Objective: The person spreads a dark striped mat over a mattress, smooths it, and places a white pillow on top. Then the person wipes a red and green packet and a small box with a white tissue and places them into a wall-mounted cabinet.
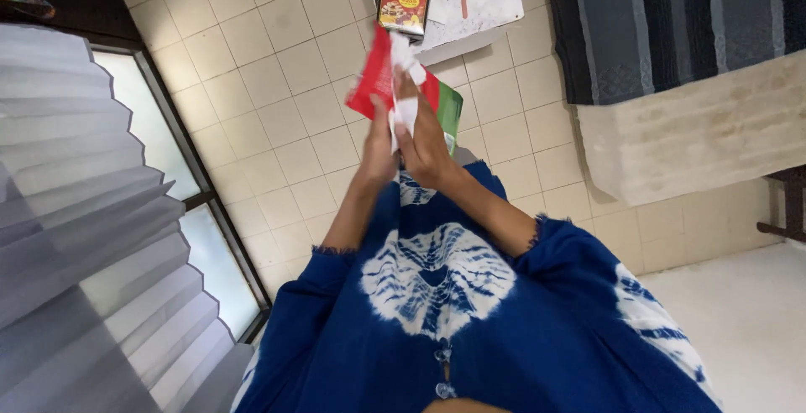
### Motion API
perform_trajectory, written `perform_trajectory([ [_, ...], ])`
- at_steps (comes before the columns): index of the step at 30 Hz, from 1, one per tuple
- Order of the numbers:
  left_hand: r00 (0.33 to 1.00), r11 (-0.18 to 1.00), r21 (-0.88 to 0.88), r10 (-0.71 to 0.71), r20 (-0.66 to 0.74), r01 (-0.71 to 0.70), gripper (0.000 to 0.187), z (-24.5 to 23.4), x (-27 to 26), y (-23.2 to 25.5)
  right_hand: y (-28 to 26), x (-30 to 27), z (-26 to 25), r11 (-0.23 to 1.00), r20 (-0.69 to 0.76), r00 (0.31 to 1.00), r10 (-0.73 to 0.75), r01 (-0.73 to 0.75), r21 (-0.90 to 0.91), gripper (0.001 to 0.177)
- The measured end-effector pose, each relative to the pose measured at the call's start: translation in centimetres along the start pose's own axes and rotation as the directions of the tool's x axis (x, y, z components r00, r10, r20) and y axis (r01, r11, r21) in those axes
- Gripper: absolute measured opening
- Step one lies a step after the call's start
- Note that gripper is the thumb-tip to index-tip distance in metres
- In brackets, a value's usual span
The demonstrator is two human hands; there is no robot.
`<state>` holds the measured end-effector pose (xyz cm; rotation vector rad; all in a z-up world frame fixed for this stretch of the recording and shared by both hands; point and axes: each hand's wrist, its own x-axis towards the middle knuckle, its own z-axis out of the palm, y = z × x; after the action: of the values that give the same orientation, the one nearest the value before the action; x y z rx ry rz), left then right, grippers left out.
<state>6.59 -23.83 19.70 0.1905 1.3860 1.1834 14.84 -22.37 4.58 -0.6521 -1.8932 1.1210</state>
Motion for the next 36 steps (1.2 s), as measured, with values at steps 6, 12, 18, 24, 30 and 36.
perform_trajectory([
  [6, 0.965, 0.902, -0.343, 0.252, -0.072, -0.261, 0.087, -4.3, 3.1, -2.9, -0.2, -1.5, -1.8, 0.972, 0.137, 0.989, -0.048, 0.078, -0.223, 0.063],
  [12, 0.911, 0.907, -0.089, 0.412, -0.008, -0.411, 0.075, -8.0, 3.2, -3.0, 1.3, -1.5, 0.2, 0.926, -0.008, 0.984, -0.177, 0.164, -0.339, 0.045],
  [18, 0.901, 0.886, 0.244, 0.424, -0.086, -0.394, 0.065, -8.0, 1.9, -2.8, 1.7, -0.7, 5.3, 0.854, -0.049, 0.954, -0.294, 0.240, -0.461, 0.040],
  [24, 0.903, 0.960, 0.114, 0.279, -0.325, -0.256, 0.074, -14.5, 3.4, 1.5, 2.2, 1.2, 14.0, 0.975, 0.125, 0.989, -0.085, 0.108, -0.192, 0.054],
  [30, 0.977, 0.888, 0.450, 0.003, -0.215, 0.096, 0.091, -29.6, 10.3, 5.5, 7.1, 8.7, 27.7, 0.933, 0.031, 0.950, 0.309, -0.297, -0.201, 0.054],
  [36, 0.998, 0.840, 0.539, 0.028, 0.064, -0.058, 0.083, -43.4, 16.9, 10.7, 12.3, 12.8, 42.4, 0.841, -0.421, 0.786, 0.453, -0.534, -0.092, 0.031],
])
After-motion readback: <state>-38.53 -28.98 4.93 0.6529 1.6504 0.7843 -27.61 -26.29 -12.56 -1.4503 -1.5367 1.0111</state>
